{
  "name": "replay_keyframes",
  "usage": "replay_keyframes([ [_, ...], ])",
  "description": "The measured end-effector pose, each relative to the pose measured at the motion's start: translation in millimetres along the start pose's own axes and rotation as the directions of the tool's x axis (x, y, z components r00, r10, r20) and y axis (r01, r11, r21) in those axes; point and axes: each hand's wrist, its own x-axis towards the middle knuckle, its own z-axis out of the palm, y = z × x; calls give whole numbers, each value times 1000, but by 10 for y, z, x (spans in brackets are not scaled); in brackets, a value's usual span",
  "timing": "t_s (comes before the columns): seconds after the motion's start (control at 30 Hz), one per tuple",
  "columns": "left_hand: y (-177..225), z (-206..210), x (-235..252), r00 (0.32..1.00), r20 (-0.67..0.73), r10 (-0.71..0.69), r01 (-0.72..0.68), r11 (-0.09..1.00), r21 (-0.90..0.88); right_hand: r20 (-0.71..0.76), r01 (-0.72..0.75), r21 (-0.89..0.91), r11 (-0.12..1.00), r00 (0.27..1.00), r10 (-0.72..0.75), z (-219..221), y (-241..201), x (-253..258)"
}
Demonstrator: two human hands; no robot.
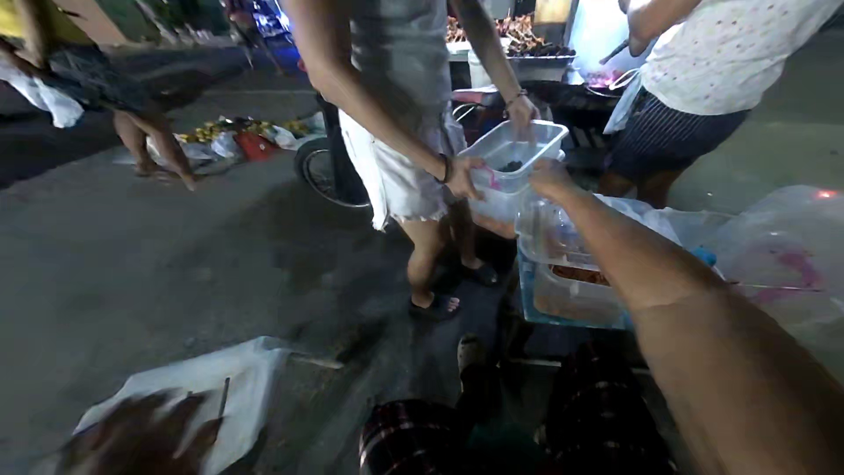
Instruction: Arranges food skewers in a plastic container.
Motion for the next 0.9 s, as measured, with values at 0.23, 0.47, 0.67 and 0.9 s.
replay_keyframes([
  [0.23, 2395, 460, 2340, 911, 201, 359, -245, 867, -434, 291, 286, -191, 939, 930, -224, -9, 500, 420],
  [0.47, 3539, 1286, 3892, 999, 47, 16, 48, -66, -997, 300, 406, -408, 818, 906, -300, -229, 699, 771],
  [0.67, 3966, 801, 4048, 978, 201, -61, 146, -491, -859, 229, 335, -356, 872, 936, -266, -296, 854, 955],
  [0.9, 4155, 761, 4082, 970, 242, -37, 152, -683, -715, -210, -65, 491, 869, 959, 191, -349, 739, 1202],
])
